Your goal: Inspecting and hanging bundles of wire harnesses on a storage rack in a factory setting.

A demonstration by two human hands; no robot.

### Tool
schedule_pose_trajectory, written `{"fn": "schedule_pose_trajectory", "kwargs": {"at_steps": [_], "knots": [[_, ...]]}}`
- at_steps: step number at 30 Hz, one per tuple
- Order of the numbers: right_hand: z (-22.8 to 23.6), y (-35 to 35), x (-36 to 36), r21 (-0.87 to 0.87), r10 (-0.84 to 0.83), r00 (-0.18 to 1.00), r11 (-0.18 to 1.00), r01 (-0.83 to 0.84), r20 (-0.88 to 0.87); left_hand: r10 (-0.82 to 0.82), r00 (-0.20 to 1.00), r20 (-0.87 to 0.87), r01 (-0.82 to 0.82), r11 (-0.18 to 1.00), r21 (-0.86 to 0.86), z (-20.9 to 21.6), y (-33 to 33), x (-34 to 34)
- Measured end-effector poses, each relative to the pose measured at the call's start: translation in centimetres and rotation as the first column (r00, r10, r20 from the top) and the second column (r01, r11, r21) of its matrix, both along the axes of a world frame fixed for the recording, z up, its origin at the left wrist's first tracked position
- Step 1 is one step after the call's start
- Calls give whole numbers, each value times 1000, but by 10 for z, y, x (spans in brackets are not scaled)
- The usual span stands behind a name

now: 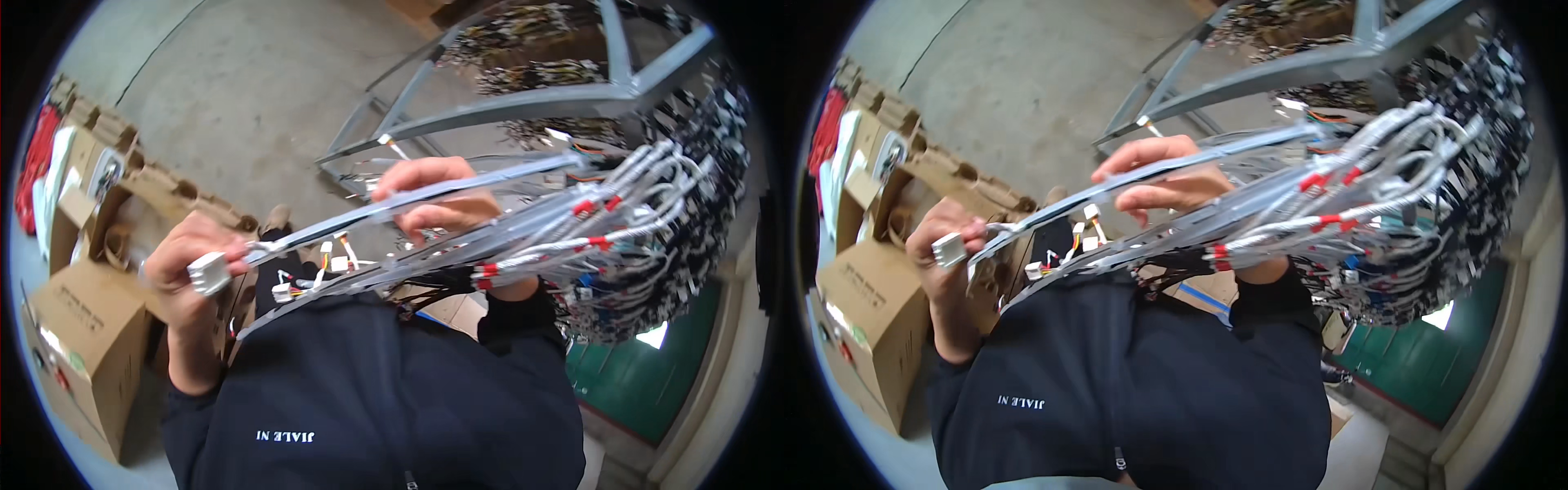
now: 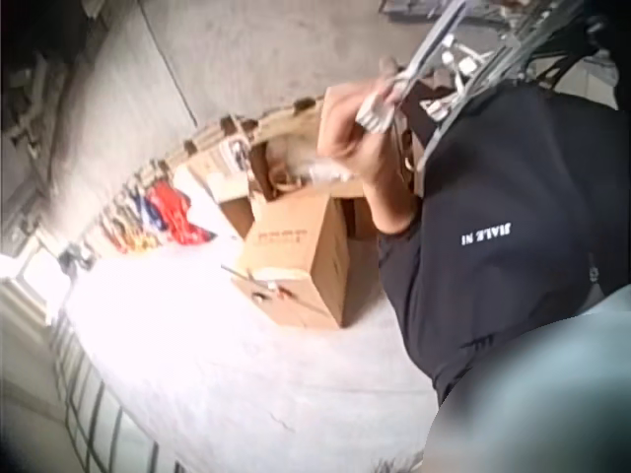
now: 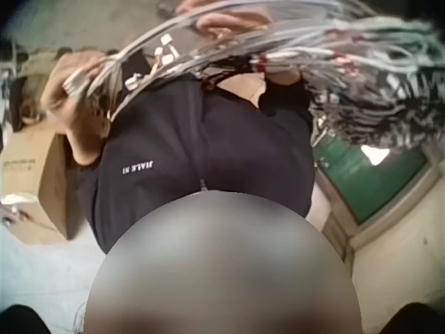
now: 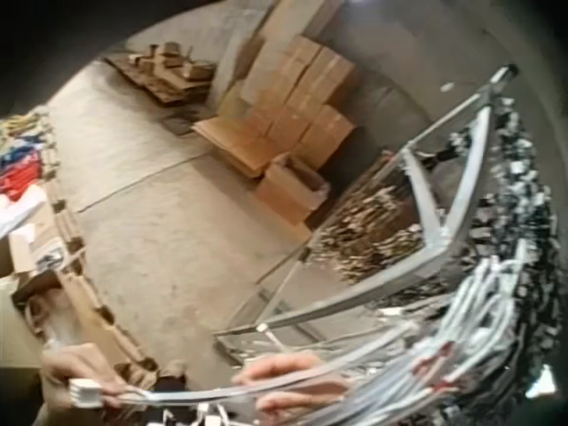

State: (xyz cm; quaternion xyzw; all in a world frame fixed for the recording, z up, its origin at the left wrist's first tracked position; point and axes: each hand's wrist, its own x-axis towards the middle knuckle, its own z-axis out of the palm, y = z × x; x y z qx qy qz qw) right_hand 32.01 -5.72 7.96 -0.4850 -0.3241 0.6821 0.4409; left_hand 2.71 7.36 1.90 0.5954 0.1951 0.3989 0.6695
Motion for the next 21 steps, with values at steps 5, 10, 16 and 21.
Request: {"fn": "schedule_pose_trajectory", "kwargs": {"at_steps": [5, 10, 16, 21], "knots": [[-19, -27, 5, 361, -328, 932, 859, 363, -157, 12, 997, 73, -16, 998, 54, -14, 15, -18], [-27, -35, -1, 214, -420, 800, 813, 542, -429, -73, 985, 154, 112, 960, -257, -29, 13, -22], [-16, -51, 2, 33, -106, 652, 980, 198, -751, -669, 649, -363, 419, 712, -564, -101, 23, -7], [-12, -53, -8, 22, 17, 512, 1000, 5, -859, -385, 823, -418, 425, 905, 5, -99, 6, 99]]}}
